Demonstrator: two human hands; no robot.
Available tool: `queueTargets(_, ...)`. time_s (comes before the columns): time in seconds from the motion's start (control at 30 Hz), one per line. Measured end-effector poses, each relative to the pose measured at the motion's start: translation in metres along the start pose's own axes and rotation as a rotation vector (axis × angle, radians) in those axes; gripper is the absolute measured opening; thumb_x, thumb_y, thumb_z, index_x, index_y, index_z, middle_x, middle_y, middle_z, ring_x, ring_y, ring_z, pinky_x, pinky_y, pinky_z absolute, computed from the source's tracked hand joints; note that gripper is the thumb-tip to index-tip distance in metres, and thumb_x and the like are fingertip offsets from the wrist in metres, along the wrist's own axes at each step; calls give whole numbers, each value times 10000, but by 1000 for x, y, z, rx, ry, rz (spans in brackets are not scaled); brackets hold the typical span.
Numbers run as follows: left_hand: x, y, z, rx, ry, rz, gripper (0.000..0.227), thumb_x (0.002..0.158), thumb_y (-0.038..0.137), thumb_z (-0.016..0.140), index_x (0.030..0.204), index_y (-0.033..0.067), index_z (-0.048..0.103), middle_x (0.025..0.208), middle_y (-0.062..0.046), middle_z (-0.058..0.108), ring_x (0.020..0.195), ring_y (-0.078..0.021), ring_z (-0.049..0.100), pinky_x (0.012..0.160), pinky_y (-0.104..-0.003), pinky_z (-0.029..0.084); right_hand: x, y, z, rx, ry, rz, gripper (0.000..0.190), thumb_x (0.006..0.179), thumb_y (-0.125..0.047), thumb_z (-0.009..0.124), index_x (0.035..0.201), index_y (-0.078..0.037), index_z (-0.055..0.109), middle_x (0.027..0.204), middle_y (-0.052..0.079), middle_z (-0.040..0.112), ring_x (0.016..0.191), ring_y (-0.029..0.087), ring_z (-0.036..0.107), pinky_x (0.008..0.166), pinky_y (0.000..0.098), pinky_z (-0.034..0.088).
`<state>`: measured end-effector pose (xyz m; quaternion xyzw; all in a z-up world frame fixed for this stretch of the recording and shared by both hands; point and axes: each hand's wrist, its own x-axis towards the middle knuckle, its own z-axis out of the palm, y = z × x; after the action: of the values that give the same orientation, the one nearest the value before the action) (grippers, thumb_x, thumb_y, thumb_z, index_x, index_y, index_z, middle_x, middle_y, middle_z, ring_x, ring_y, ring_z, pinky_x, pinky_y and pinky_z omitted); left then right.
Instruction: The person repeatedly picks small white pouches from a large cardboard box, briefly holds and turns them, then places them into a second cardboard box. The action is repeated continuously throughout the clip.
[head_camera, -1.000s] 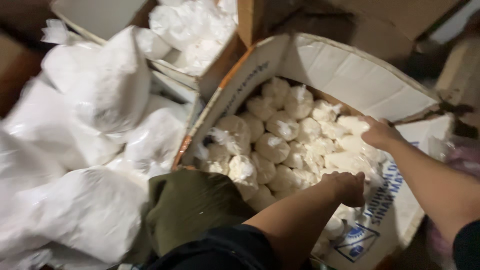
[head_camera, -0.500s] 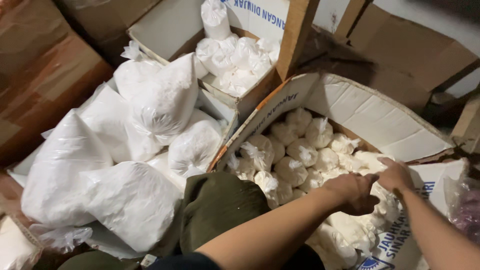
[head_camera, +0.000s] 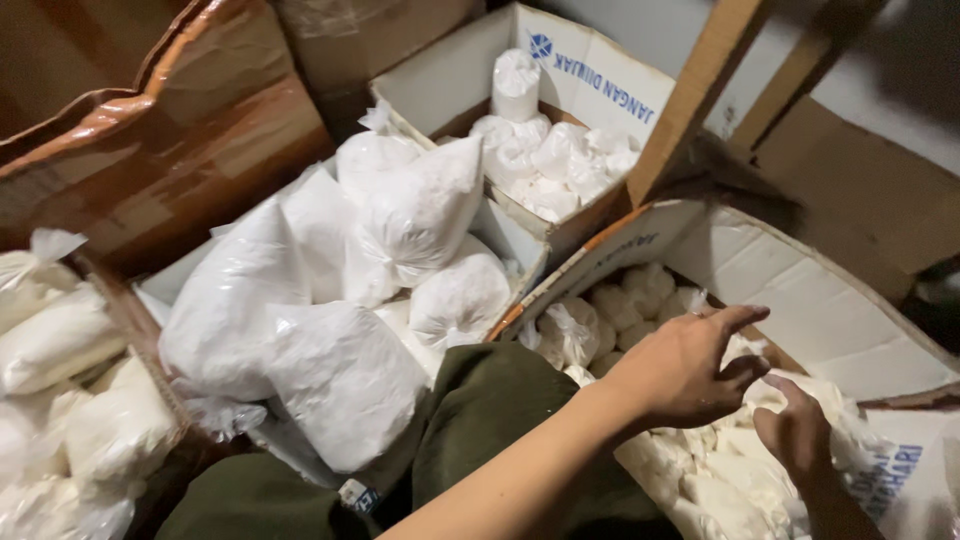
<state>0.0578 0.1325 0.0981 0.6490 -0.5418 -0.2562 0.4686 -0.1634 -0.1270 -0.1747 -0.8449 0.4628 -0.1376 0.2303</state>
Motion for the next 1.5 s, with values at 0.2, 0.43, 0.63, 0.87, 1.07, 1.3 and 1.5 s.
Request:
queueTargets(0.2,-34,0,-39,10,241,114,499,952,278,672,1391,56,587,1034,-229,698,1002,-398,668,910,-460,527,4,-66,-33,15,79,-147,623,759,-179,672,1378,-106,660,1172,256,723,1080,418,678,944,460,521)
queueTargets(0.43,-84,-6,-81,21,302,-43,487,926,254,653,1375,76,592,1007,-234,706,953,-397,677,866,-456,529,9,-142,-43,-95,75,-106,587,802,-225,742,1385,-175,696,1185,242,721,1125,417,657,967,476,511)
queueTargets(0.63,-124,-16,-104,53,418,-40,484,925,246,662,1356,41,581,1094,-237,709,1017,-407,673,904,-451,521,-6,-214,-50,75,-7,-7,543,841,-196,732,1384,-187,699,1180,182,725,816,378,721,713,469,558)
queueTargets(0.87,-164,-28,-111,-3,534,-65,436,930,203,672,1320,20,604,1203,-245,711,1159,-397,671,995,-428,521,-26,-278,-54,362,-153,-113,381,912,-115,720,1292,-78,728,1064,137,762,896,171,690,704,293,484)
queueTargets(1.07,-198,-39,-121,-35,625,-255,423,901,199,658,1292,44,624,1179,-215,723,1140,-356,692,972,-414,537,-41,-329,-56,576,-287,-106,314,963,-72,648,1272,-38,691,1051,88,754,922,147,700,725,272,519)
queueTargets(1.3,-241,-51,-142,74,710,-337,451,880,244,693,1287,58,639,1199,-197,727,1140,-356,685,971,-418,528,-60,-395,-46,594,-412,-246,302,952,-83,689,1250,-42,703,1032,101,746,896,171,702,720,294,524)
queueTargets(1.5,-283,-45,-152,55,790,-348,471,876,250,693,1306,69,632,1194,-193,728,1132,-347,695,963,-412,535,-78,-443,-28,673,-569,-340,294,945,-54,654,1233,-11,691,1042,129,747,921,181,717,777,314,578)
